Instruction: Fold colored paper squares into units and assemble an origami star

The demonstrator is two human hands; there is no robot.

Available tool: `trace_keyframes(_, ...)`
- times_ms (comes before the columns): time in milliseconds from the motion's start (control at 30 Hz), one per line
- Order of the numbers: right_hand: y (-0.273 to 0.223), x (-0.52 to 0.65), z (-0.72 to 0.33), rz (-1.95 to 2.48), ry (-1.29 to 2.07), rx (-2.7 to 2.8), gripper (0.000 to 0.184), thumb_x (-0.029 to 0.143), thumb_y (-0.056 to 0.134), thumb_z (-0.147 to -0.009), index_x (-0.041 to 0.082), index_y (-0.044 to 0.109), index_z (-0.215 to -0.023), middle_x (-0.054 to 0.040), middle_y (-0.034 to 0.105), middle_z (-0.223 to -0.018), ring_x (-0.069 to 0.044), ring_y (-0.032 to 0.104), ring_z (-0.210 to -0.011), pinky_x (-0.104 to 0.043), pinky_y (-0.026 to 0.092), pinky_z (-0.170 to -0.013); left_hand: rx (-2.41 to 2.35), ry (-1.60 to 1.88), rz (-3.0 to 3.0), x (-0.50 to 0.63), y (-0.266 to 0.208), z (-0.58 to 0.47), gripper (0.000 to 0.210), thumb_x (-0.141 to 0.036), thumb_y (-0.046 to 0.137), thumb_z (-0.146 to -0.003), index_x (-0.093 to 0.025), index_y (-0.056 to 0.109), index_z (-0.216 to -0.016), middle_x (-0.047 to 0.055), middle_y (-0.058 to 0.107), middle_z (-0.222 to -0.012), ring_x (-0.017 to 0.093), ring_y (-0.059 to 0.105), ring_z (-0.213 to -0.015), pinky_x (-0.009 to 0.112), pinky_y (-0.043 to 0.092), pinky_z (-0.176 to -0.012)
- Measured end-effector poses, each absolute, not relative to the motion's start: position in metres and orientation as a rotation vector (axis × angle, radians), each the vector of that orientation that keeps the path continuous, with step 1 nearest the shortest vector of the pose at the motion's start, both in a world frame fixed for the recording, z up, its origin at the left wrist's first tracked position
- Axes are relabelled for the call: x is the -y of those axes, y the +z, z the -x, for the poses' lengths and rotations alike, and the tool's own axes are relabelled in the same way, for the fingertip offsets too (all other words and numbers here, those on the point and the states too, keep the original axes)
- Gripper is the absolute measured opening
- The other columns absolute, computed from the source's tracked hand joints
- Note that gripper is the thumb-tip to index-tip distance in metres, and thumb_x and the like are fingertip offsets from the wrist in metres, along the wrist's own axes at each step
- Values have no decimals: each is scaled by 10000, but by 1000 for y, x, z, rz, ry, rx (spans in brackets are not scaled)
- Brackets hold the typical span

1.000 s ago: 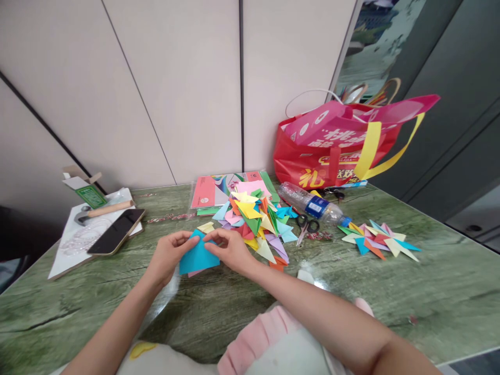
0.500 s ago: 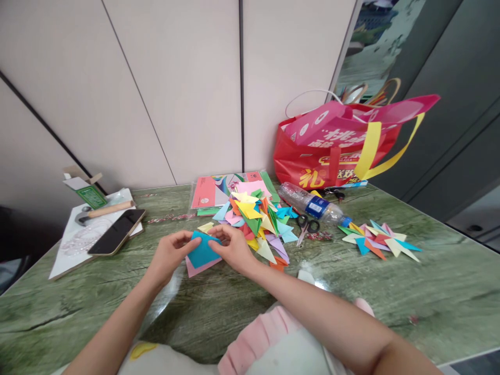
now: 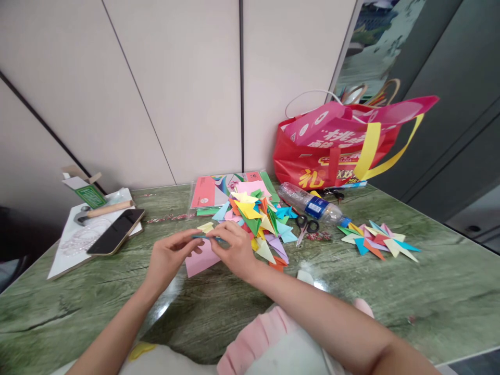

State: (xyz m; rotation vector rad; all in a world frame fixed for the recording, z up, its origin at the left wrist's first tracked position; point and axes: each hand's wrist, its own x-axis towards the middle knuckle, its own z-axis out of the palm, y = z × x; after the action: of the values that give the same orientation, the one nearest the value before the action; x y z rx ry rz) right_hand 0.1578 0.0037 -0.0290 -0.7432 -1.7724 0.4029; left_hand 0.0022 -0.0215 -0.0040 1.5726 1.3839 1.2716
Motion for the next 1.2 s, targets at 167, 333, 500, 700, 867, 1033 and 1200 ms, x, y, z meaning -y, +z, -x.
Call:
trace_keyframes(167,-31,-4,-157,741,315,1800,144,134,532,-753,201,625,-839,-39,610,-762,-160,543,-771,-298,434,-695,-1320,1319,-1473,21,0,-4,121,-223,667,-618,-163,699,-719,29,691,-676,144,605,-551,243,491,-534)
trace_keyframes(333,-29,-5,-158,753,451,1748,85,169,578,-740,208,640,-784,-40,571,-811,-161,537,-821,-310,436,-741,-1349,1350,-1412,20,1,-3,96,-197,681,-591,-173,710,-679,21,698,-632,151,608,-547,254,499,-562)
trace_keyframes(500,-30,-9,-158,755,653,1666,86,207,655,-687,230,679,-767,-44,535,-935,-170,515,-924,-326,417,-820,-1369,1368,-1432,19,0,0,79,-196,687,-582,-188,715,-656,8,699,-617,144,609,-533,235,487,-549)
trace_keyframes(700,-30,-11,-157,765,844,1565,76,258,696,-642,240,699,-716,-38,524,-971,-169,510,-949,-322,405,-842,-1412,1353,-1537,19,2,5,63,-194,673,-596,-198,715,-643,4,700,-611,151,618,-573,229,483,-574)
trace_keyframes(867,-32,-16,-158,753,950,1507,99,263,720,-605,229,696,-696,-46,535,-990,-185,498,-995,-335,392,-871,-1417,1374,-1528,19,3,5,70,-200,670,-606,-201,712,-663,3,709,-636,161,638,-610,238,498,-610)
trace_keyframes(1033,-33,-17,-157,771,1221,1401,206,279,744,-540,202,670,-716,-66,511,-1103,-212,489,-1044,-282,466,-731,-1432,1441,-1588,21,5,5,60,-220,679,-603,-207,710,-652,9,719,-687,180,653,-662,255,511,-635)
trace_keyframes(1200,-33,-15,-156,780,1522,1270,286,283,748,-526,187,639,-773,-24,630,-826,-148,600,-716,-263,464,-635,-1430,1428,-1646,21,4,5,51,-217,668,-609,-204,709,-635,14,719,-678,189,655,-643,268,519,-612)
